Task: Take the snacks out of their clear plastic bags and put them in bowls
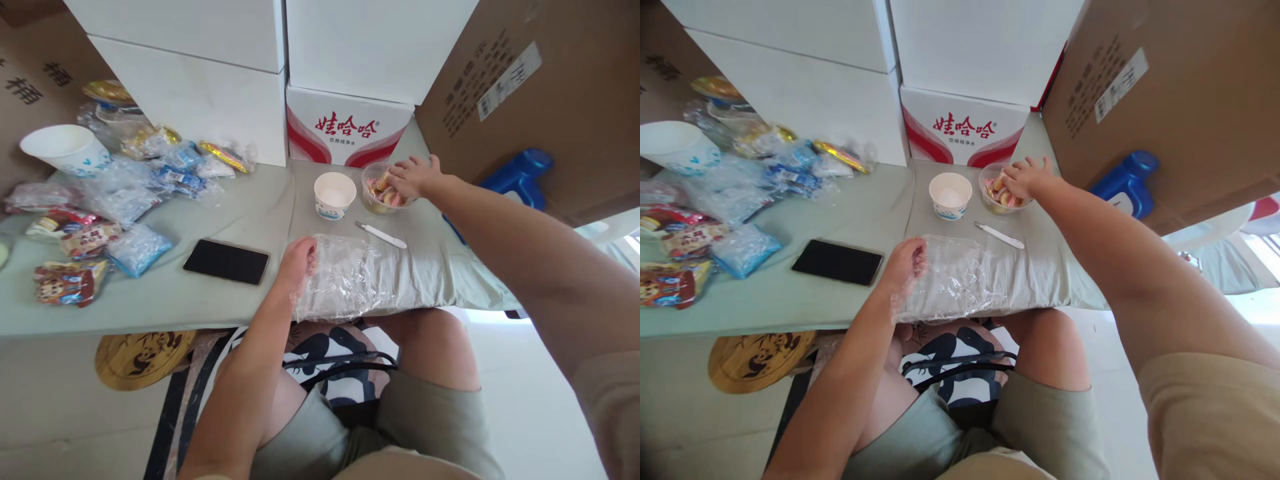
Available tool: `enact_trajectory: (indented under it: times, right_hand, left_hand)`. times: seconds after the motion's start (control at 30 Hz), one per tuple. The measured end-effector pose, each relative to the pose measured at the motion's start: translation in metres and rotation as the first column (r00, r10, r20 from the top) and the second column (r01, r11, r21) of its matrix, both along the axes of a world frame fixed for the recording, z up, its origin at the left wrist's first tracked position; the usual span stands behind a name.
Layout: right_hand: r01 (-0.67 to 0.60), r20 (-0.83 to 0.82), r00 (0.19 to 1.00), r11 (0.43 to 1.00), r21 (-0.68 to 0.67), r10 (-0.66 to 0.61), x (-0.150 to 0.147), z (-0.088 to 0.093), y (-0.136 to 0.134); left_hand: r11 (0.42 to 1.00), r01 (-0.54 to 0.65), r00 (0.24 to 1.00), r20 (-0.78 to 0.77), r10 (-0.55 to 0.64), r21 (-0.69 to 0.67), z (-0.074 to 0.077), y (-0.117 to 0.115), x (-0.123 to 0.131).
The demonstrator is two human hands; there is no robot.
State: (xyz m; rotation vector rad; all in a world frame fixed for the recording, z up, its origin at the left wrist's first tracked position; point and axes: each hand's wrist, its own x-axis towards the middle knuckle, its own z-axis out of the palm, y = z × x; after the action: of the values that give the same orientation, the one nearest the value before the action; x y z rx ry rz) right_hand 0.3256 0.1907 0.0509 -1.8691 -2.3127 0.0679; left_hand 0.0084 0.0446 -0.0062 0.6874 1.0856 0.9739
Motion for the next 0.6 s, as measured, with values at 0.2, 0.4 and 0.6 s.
enact_trajectory:
  times: [0.2,0.4,0.6]
  right_hand:
    - [-0.341,-0.201,0.906,0.924,0.17,0.372,-0.049,-0.017,-0.126]
    - [-0.491,-0.135,0.871,0.845,-0.212,0.472,-0.08,-0.087,-0.235]
    - [-0.445,-0.143,0.895,0.871,-0.206,0.423,-0.079,-0.098,-0.24]
  left_hand:
    - [0.981,0.076,0.919,-0.394,0.0,0.177,-0.02,0.021,-0.011]
    - [0.928,0.081,0.811,-0.565,0.151,0.363,-0.009,0.026,-0.048]
    - [0.529,0.751,0.533,-0.835,-0.135,0.395,0.023,-0.039,-0.049]
